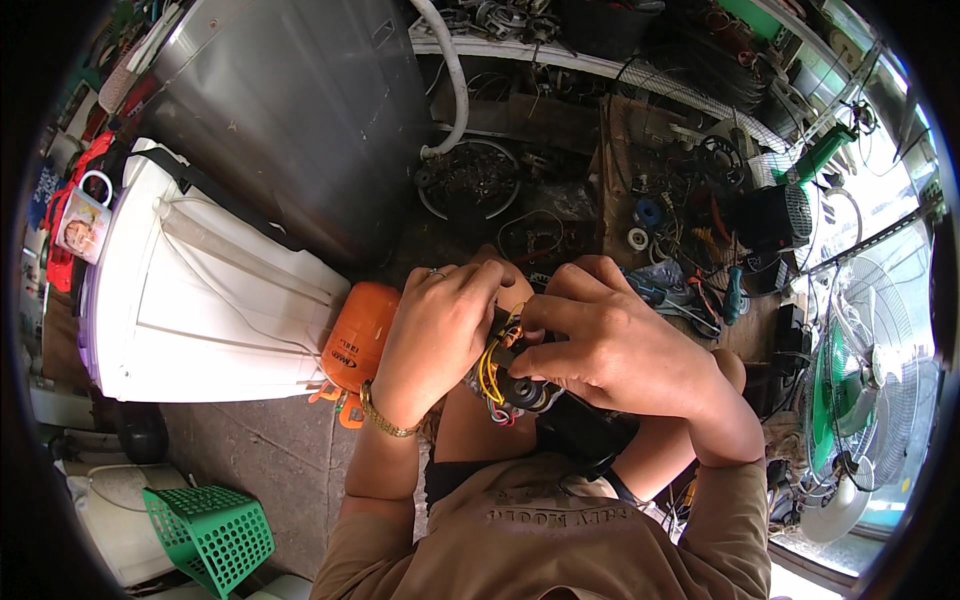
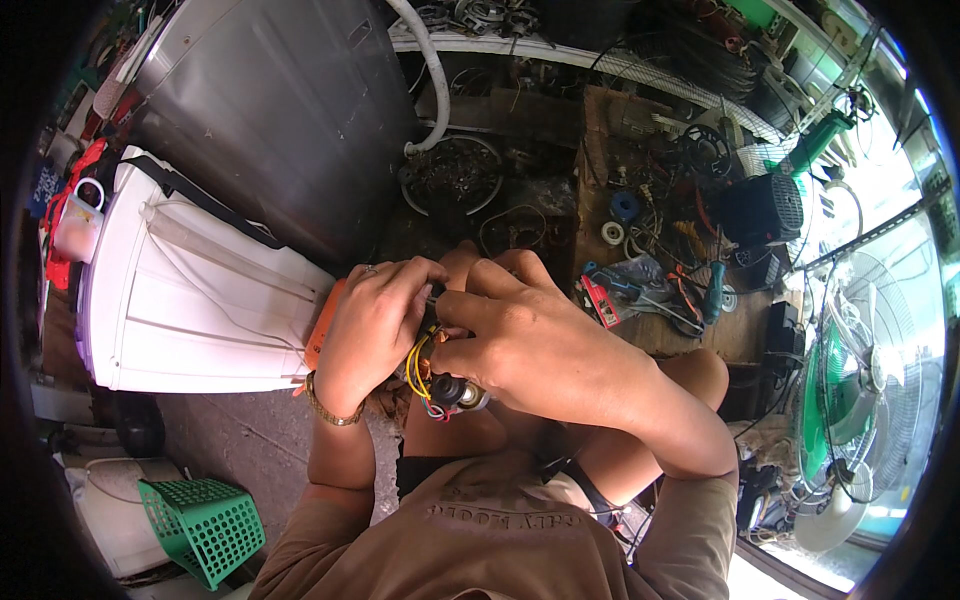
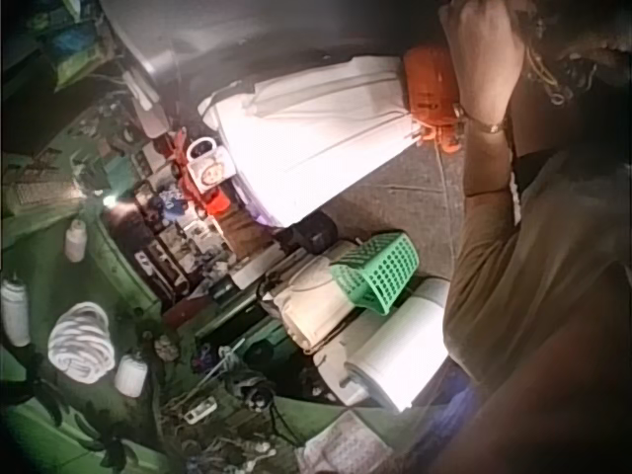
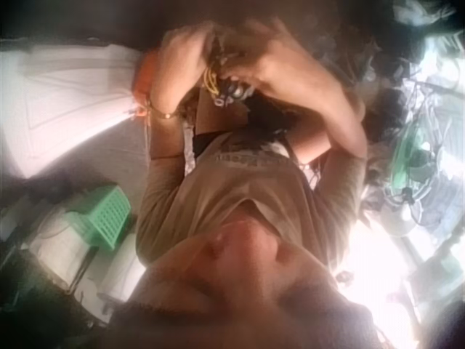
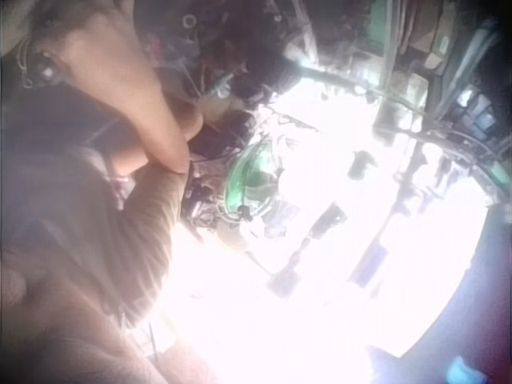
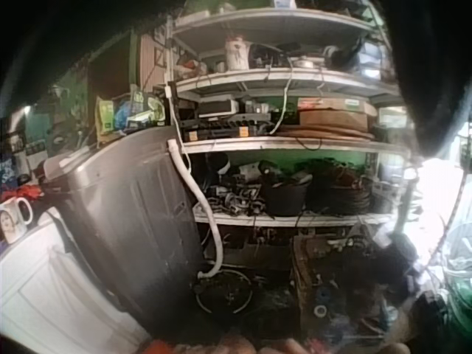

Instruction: The person disassembles a standing electric fan, removing the front grille and motor housing. They use a screwdriver to loosen screws and separate the motor casing to access the internal wiring.

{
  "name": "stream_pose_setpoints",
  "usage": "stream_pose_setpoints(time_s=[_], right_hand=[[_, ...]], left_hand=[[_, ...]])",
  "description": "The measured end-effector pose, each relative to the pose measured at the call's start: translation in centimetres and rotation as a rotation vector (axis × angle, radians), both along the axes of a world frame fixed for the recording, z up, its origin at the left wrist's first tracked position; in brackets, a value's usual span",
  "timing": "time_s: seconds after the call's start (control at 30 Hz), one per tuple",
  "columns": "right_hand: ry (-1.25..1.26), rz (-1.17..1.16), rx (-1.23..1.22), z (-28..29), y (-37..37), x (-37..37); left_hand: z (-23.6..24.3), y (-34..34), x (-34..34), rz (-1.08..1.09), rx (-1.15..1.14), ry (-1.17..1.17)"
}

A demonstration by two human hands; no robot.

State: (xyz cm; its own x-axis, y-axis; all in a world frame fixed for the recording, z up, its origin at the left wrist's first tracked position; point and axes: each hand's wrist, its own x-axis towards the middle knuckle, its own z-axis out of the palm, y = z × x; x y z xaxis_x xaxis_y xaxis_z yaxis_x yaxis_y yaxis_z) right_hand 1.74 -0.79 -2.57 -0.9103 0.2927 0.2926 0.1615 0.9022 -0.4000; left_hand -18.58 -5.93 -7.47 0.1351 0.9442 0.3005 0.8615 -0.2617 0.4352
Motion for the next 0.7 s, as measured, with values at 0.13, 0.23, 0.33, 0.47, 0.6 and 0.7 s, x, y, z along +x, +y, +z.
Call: stream_pose_setpoints(time_s=[0.13,0.23,0.33,0.47,0.6,0.7], right_hand=[[-0.006,0.000,0.011,0.0,-0.1,0.0],[-0.024,-0.001,0.035,0.2,-0.3,0.2],[-0.047,-0.003,0.072,0.5,-0.4,0.4],[-0.022,-0.011,0.091,0.1,-0.6,0.7],[0.005,-0.037,0.109,-0.3,-1.1,0.8],[0.030,-0.051,0.144,-0.3,-1.3,0.8]], left_hand=[[0.0,0.0,0.0,-0.002,-0.008,0.003],[0.1,0.0,0.0,-0.010,0.007,-0.008],[0.2,0.1,0.1,-0.022,0.022,-0.024],[0.6,0.1,0.3,-0.030,-0.010,-0.040],[0.1,0.2,0.2,-0.040,0.021,-0.052],[0.0,0.3,0.2,-0.035,0.012,-0.030]])
